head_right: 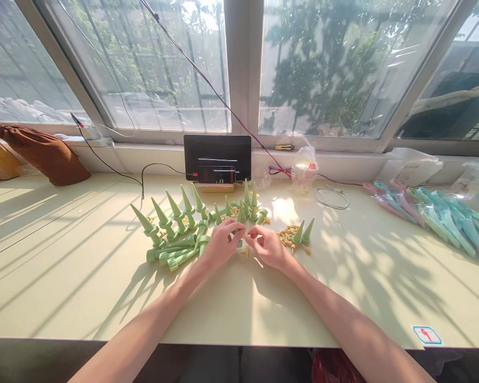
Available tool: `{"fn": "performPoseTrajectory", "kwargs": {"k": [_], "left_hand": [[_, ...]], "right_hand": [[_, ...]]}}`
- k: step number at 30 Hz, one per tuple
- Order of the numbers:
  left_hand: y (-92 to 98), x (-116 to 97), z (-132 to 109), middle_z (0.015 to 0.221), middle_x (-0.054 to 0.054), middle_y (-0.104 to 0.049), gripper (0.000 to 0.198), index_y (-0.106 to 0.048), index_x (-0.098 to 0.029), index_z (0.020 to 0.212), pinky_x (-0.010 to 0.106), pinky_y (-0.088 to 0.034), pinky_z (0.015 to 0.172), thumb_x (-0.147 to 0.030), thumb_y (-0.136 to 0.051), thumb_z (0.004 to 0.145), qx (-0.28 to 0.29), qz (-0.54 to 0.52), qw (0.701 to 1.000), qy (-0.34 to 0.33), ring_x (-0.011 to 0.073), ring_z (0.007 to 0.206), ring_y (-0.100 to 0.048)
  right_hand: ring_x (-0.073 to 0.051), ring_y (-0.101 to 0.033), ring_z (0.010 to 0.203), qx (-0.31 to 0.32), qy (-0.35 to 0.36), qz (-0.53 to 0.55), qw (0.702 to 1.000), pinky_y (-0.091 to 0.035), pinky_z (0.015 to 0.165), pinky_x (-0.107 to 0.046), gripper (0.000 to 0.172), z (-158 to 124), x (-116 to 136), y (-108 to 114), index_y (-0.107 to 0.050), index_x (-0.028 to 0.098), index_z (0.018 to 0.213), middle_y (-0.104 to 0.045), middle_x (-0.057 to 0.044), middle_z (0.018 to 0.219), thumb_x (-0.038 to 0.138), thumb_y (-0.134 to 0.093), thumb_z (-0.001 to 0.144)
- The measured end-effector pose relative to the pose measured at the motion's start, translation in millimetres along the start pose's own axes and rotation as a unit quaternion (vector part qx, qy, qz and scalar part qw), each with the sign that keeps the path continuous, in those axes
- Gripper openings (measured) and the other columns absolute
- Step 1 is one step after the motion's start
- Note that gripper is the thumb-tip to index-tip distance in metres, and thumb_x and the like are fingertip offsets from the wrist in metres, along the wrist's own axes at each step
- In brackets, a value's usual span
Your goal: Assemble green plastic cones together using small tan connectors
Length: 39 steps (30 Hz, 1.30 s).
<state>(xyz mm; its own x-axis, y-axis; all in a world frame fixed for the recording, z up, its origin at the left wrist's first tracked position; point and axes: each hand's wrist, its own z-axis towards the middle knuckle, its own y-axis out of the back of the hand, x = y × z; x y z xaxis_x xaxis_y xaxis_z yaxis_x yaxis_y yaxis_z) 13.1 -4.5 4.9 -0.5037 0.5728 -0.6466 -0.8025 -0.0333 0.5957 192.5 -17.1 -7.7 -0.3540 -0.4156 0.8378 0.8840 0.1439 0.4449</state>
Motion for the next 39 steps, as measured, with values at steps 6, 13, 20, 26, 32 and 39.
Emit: {"fn": "performPoseTrajectory", "kwargs": {"k": [6,13,20,26,32,39], "left_hand": [[-0.6,0.5,-0.5,0.086,0.003,-0.059,0.019,-0.069,-0.02,0.088,0.026,-0.048,0.064,-0.019,-0.051,0.094,0.005,0.001,1.0,-0.006,0.0129,0.069,-0.056],[1.0,-1.7,-1.1,0.085,0.002,-0.06,0.02,-0.069,-0.02,0.087,0.025,-0.048,0.064,-0.017,-0.05,0.094,0.012,0.006,1.0,-0.015,0.0122,0.068,-0.055],[1.2,-3.0,-0.9,0.088,0.004,-0.063,0.02,-0.069,-0.02,0.089,0.026,-0.051,0.065,-0.019,-0.05,0.095,0.006,0.005,1.0,-0.026,0.0124,0.069,-0.057],[1.2,-0.9,0.4,0.088,0.004,-0.061,0.02,-0.069,-0.02,0.089,0.025,-0.05,0.063,-0.019,-0.05,0.095,0.0,0.002,1.0,-0.005,0.0136,0.073,-0.058],[1.0,0.0,0.1,0.087,0.003,-0.059,0.018,-0.07,-0.02,0.091,0.023,-0.047,0.059,-0.021,-0.052,0.093,0.004,0.002,1.0,0.005,0.0121,0.069,-0.055],[3.3,-2.2,-1.0,0.092,0.004,-0.058,0.018,-0.068,-0.02,0.098,0.024,-0.048,0.061,-0.016,-0.058,0.084,0.02,0.001,1.0,-0.02,0.0133,0.075,-0.055]], "right_hand": [[-0.013,-0.045,0.061,-0.001,0.016,-0.012,1.0,-0.039,0.056,-0.025,0.029,0.8,-2.5,-1.2,-0.058,0.017,0.078,-0.054,0.0,0.069,0.041,-0.052,0.093],[-0.012,-0.041,0.058,0.002,0.018,-0.059,0.998,-0.033,0.056,-0.026,0.037,1.5,-3.0,-1.8,-0.047,0.019,0.064,-0.046,0.001,0.06,0.039,-0.043,0.095],[-0.011,-0.037,0.052,0.006,0.003,-0.049,0.999,-0.03,0.052,-0.025,0.052,2.5,-1.7,-3.1,-0.039,0.019,0.058,-0.04,0.002,0.055,0.053,-0.037,0.097],[-0.013,-0.047,0.057,-0.013,-0.001,-0.024,1.0,-0.038,0.054,-0.025,0.044,2.3,-1.1,-3.4,-0.055,0.018,0.071,-0.054,0.0,0.063,0.052,-0.043,0.096],[-0.012,-0.047,0.061,-0.016,0.008,-0.014,1.0,-0.039,0.055,-0.025,0.027,1.7,-3.2,-1.7,-0.06,0.017,0.084,-0.058,-0.002,0.075,0.042,-0.053,0.093],[-0.013,-0.045,0.065,-0.018,0.012,0.009,1.0,-0.041,0.061,-0.026,0.023,1.5,-6.1,-1.8,-0.06,0.017,0.081,-0.054,0.0,0.072,0.035,-0.053,0.094]]}}
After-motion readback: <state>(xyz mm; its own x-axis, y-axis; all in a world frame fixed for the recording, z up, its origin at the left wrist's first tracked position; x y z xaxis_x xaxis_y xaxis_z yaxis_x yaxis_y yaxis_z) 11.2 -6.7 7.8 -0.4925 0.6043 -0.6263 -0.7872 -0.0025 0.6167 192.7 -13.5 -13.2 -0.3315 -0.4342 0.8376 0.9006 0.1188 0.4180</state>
